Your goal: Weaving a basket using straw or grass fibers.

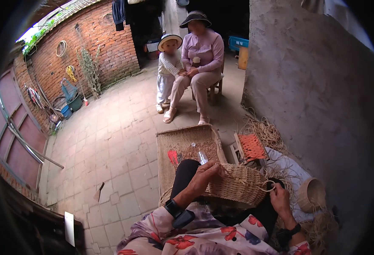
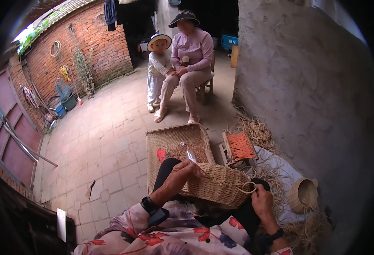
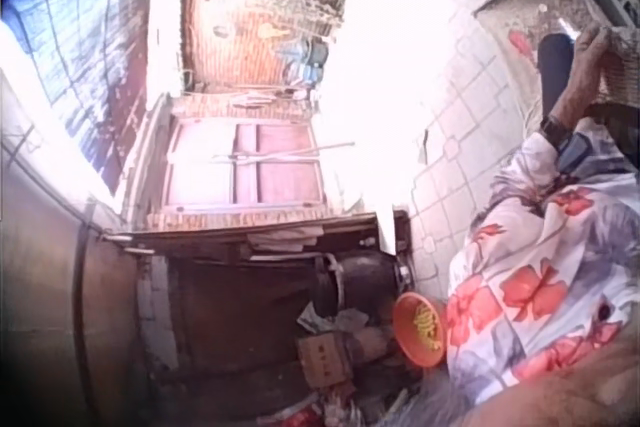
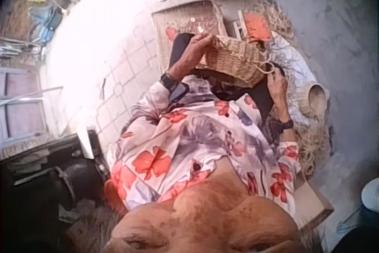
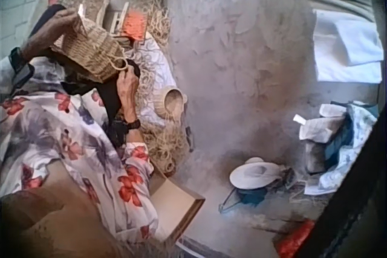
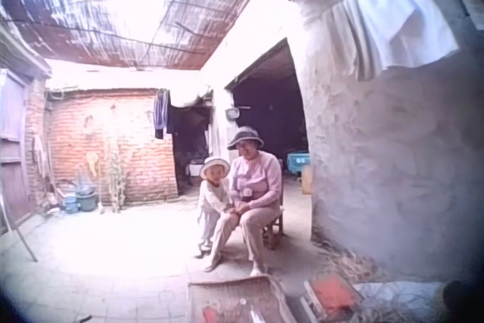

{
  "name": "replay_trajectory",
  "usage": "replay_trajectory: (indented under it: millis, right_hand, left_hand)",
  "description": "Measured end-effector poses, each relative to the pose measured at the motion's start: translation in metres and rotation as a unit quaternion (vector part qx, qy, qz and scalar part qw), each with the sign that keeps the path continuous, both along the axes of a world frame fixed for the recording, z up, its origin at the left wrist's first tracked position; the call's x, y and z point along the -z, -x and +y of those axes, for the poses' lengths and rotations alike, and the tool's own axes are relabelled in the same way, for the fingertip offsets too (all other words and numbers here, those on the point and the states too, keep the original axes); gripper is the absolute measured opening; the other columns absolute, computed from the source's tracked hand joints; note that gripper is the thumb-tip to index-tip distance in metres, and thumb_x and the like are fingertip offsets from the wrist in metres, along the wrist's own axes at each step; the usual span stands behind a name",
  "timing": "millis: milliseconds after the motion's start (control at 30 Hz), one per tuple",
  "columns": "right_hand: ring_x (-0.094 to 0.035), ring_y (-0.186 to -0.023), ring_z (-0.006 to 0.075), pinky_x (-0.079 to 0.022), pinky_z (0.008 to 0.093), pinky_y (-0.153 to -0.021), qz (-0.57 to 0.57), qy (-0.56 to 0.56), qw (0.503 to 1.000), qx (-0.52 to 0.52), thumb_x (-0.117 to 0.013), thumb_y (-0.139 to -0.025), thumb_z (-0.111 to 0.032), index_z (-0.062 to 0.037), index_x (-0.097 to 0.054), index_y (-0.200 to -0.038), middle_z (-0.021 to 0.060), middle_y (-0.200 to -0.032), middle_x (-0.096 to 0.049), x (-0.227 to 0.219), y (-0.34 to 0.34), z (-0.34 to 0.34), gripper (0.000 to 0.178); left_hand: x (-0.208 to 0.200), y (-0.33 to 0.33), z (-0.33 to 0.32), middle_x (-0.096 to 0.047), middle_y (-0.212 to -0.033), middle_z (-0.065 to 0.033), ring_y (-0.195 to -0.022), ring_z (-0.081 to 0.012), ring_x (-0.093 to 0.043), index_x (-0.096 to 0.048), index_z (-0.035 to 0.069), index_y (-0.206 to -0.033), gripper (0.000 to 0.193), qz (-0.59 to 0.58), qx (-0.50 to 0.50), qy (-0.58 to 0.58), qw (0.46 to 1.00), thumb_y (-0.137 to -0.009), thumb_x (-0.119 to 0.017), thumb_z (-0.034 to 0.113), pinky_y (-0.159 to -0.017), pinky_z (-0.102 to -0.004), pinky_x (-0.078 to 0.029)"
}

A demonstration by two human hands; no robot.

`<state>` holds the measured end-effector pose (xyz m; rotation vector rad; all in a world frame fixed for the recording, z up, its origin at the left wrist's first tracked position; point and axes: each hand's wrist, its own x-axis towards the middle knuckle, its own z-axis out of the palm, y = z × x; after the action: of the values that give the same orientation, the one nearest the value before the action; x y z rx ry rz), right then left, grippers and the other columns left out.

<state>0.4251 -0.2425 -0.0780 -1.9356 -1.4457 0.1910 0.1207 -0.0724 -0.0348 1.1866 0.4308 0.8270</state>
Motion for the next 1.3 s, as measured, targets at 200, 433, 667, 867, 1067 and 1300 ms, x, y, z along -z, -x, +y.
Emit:
replay_trajectory:
  millis: [200,433,667,867,1067,1300]
  right_hand:
    - [-0.068,-0.092,0.0348,-0.052,0.0385,-0.083,0.069,-0.081,0.992,-0.062,-0.061,-0.093,-0.012,0.0010,-0.067,-0.106,0.0180,-0.097,-0.068,0.028,-0.020,0.033,0.019]
    - [-0.067,-0.093,0.0219,-0.050,0.0307,-0.086,0.355,-0.081,0.922,-0.133,-0.048,-0.104,-0.039,0.0031,-0.069,-0.113,0.0120,-0.104,-0.072,0.023,-0.010,0.057,0.048]
    - [-0.064,-0.081,0.0177,-0.049,0.0337,-0.077,0.402,-0.145,0.902,-0.056,-0.054,-0.100,-0.044,0.0036,-0.066,-0.091,0.0099,-0.087,-0.069,0.035,-0.005,0.061,0.050]
    - [-0.054,-0.074,0.0292,-0.042,0.0437,-0.070,0.067,-0.253,0.965,0.014,-0.061,-0.093,-0.026,-0.0005,-0.050,-0.075,0.0157,-0.077,-0.051,0.048,0.002,0.058,0.033]
    - [-0.048,-0.076,0.0393,-0.038,0.0480,-0.072,-0.002,-0.266,0.964,0.004,-0.062,-0.088,-0.020,-0.0003,-0.047,-0.073,0.0172,-0.078,-0.046,0.040,0.007,0.057,0.029]
    - [-0.050,-0.075,0.0392,-0.039,0.0485,-0.073,-0.018,-0.262,0.965,0.016,-0.064,-0.089,-0.020,0.0002,-0.050,-0.073,0.0166,-0.075,-0.048,0.034,0.010,0.054,0.029]
  left_hand:
    - [0.017,-0.004,0.003,-0.060,-0.088,-0.0066,-0.095,-0.0221,-0.063,-0.055,0.006,-0.092,0.029,-0.092,0.033,0.056,0.994,-0.107,-0.049,0.030,-0.092,-0.0364,-0.048]
    - [0.024,-0.002,0.005,-0.055,-0.082,-0.0052,-0.089,-0.0232,-0.064,-0.052,0.006,-0.087,0.033,-0.127,0.073,0.089,0.985,-0.108,-0.048,0.031,-0.095,-0.0398,-0.049]
    - [0.028,-0.002,0.005,-0.055,-0.078,-0.0063,-0.081,-0.0222,-0.059,-0.052,0.007,-0.086,0.033,-0.136,0.095,0.047,0.985,-0.106,-0.052,0.032,-0.089,-0.0385,-0.048]
    - [0.030,0.000,0.004,-0.057,-0.080,-0.0081,-0.084,-0.0225,-0.059,-0.052,0.006,-0.086,0.032,-0.110,0.081,0.062,0.989,-0.105,-0.055,0.032,-0.089,-0.0379,-0.047]
    - [0.027,0.002,0.002,-0.058,-0.081,-0.0082,-0.085,-0.0232,-0.060,-0.053,0.006,-0.088,0.031,-0.096,0.072,0.075,0.990,-0.105,-0.055,0.032,-0.086,-0.0369,-0.047]
    - [0.023,0.002,-0.001,-0.059,-0.080,-0.0080,-0.085,-0.0233,-0.062,-0.053,0.006,-0.090,0.030,-0.077,0.054,0.072,0.993,-0.106,-0.053,0.031,-0.086,-0.0371,-0.049]
